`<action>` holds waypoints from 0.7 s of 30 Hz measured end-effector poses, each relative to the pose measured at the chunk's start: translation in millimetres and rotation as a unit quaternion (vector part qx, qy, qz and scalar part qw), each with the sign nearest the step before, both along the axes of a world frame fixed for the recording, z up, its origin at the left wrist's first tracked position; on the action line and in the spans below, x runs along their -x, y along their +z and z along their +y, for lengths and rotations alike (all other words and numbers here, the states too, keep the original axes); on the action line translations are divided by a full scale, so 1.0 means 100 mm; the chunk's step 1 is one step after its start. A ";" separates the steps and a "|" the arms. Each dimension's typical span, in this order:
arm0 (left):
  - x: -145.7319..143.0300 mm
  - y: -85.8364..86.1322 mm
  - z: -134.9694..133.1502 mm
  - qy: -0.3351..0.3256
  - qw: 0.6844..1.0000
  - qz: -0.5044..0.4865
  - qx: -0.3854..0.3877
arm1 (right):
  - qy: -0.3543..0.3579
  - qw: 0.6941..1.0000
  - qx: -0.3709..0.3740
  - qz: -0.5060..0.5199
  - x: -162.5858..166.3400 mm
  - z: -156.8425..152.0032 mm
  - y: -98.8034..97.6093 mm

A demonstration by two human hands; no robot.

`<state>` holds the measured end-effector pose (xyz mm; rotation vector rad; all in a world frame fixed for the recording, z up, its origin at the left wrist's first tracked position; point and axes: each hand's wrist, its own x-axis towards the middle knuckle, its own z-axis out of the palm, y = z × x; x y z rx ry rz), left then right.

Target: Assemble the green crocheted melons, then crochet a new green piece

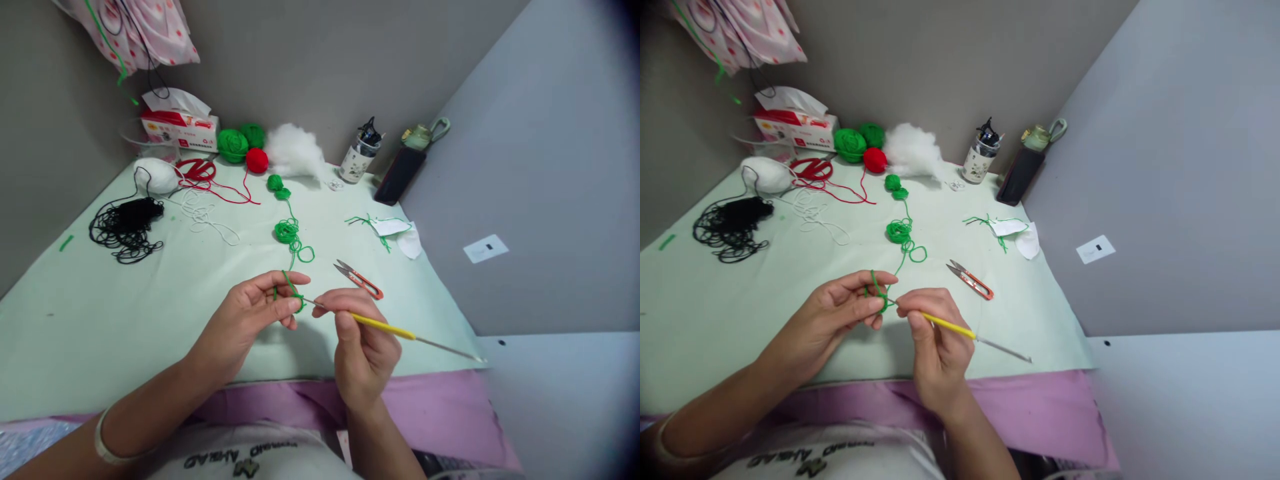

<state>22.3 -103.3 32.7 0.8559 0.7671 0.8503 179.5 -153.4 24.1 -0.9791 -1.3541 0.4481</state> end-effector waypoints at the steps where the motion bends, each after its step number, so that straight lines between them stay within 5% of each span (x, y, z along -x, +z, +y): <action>1: 0.00 0.01 0.00 -0.003 1.000 -0.002 -0.003 | 0.014 0.999 0.015 0.037 -0.01 0.01 0.00; 7: -0.02 0.08 0.00 -0.027 0.999 -0.029 0.020 | 0.123 0.955 0.102 0.250 -0.03 0.10 -0.04; 14: -0.06 0.08 -0.02 -0.006 0.999 -0.039 0.025 | 0.093 0.979 0.053 0.173 0.05 0.09 -0.12; 21: -0.04 0.06 -0.02 0.011 0.999 -0.030 0.007 | 0.113 0.958 0.099 0.245 0.04 0.12 -0.11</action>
